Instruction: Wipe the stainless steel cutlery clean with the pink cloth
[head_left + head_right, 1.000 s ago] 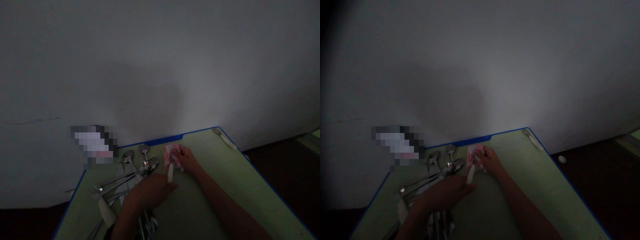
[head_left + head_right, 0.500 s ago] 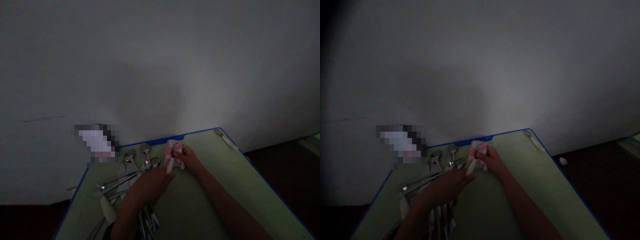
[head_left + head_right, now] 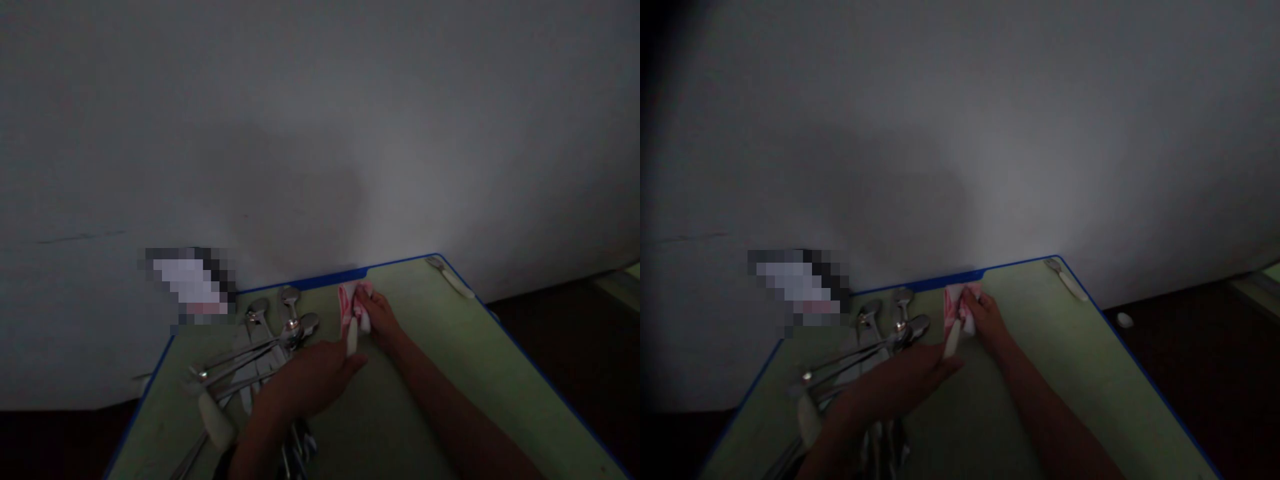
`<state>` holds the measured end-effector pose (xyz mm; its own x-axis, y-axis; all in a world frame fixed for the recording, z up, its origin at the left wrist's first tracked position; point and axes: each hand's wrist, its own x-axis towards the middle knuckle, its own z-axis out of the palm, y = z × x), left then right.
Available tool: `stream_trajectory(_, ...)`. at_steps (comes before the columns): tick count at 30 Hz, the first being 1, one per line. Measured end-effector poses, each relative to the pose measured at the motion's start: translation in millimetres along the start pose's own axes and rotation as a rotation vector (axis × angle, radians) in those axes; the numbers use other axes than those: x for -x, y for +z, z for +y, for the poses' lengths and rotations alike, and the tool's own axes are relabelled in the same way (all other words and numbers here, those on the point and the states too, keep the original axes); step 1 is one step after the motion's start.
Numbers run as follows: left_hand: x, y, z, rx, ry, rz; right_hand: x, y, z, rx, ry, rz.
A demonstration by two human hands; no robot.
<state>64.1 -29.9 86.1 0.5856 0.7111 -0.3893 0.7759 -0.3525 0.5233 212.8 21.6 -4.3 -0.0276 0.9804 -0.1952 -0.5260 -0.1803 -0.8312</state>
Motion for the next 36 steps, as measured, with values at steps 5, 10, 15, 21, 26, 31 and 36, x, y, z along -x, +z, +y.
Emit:
stream_trajectory(5, -4.2, -4.0, -2.9, -0.04, -0.045, 0.092, -6.2, -1.7, -0.1, -0.163, 0.061, 0.018)
stream_trajectory(10, -5.6, -16.0, -13.1, -0.013, -0.149, 0.329, -10.3, -1.5, -2.3, -0.379, 0.117, -0.064)
stream_trajectory(15, -5.7, -22.0, -11.1, 0.105, -0.084, 0.457, -1.6, 2.1, -14.7, -0.475, 0.149, -0.157)
stream_trajectory(21, -6.2, -18.0, -2.1, 0.069, -0.011, 0.396, -1.7, -4.0, -13.6, -0.457, 0.181, -0.153)
stream_trajectory(26, -6.6, -21.3, -4.9, 0.133, 0.082, 0.411, -2.6, -4.2, -13.3, -0.471, 0.187, -0.141)
stream_trajectory(31, -5.1, -27.5, -7.9, 0.092, 0.094, 0.489, -2.4, -2.0, -13.9, -0.483, 0.178, -0.105)
stream_trajectory(36, -2.8, -30.3, -6.0, 0.085, 0.111, 0.522, -5.7, -2.0, -9.0, -0.483, 0.181, -0.091)
